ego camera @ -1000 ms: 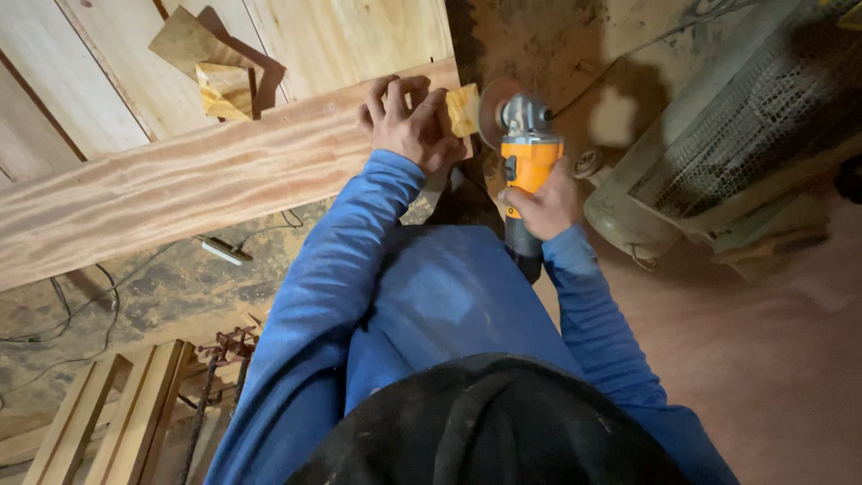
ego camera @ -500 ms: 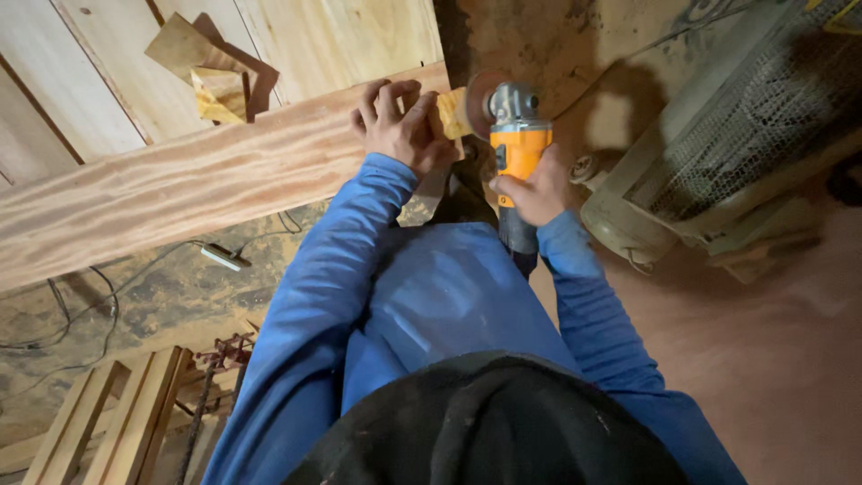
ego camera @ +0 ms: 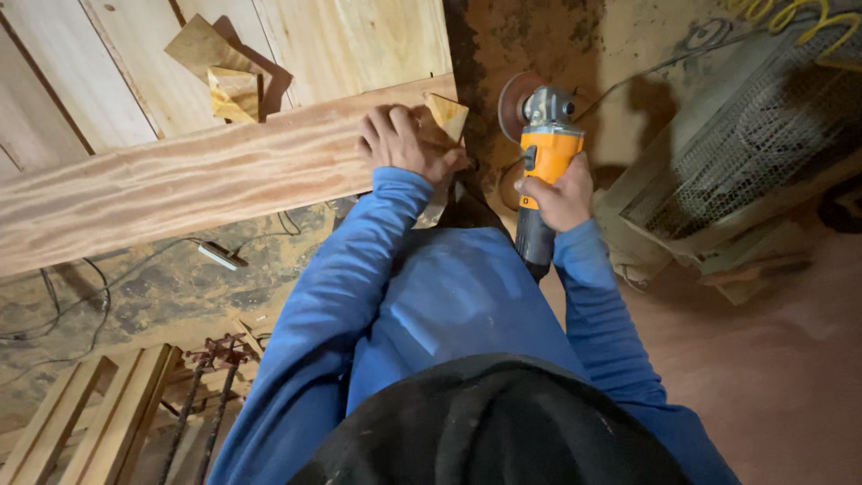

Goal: The person uses an angle grinder to sand the edges of small wooden blocks. They hold the blocks with their left hand and operate the tool with their right hand, working on a wooden workbench. The person repeatedly picks up blocks from a bag and grinds their edges, creating wood dust.

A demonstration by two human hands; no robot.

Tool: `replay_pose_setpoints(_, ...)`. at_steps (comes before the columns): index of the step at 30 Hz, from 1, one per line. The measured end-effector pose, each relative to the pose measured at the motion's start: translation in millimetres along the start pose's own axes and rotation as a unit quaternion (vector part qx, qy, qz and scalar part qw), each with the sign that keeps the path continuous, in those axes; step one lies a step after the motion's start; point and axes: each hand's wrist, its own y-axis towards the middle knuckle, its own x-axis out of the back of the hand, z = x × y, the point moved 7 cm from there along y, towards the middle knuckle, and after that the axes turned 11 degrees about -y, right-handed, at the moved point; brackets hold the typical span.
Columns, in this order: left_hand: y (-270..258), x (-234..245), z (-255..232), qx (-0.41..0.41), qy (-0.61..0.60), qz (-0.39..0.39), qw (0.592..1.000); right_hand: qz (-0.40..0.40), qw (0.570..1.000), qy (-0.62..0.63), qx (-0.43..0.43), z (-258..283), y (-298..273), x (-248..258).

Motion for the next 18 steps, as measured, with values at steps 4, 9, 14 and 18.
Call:
replay_pose_setpoints(4, -1.3, -7.2, -6.3, -0.066, -0.010, -0.021, 0.998, 0.013, 0.997, -0.065, 0.046, 4.4, 0.1, 1.6)
replay_pose_setpoints(9, -0.4, -11.9, -9.5, -0.182, -0.007, -0.023, 0.983, 0.003, 0.986, -0.157, 0.056, 11.0, -2.3, 1.8)
replay_pose_setpoints(14, 8.6, -8.4, -3.4, -0.188, -0.087, -0.026, 0.978, 0.021, 0.977, -0.201, 0.064, 22.5, -8.5, -10.2)
replay_pose_setpoints(18, 9.2, -4.1, -0.5, -0.205, -0.082, -0.020, 0.975, 0.029, 0.974, -0.209, 0.081, 32.6, -10.8, -21.0)
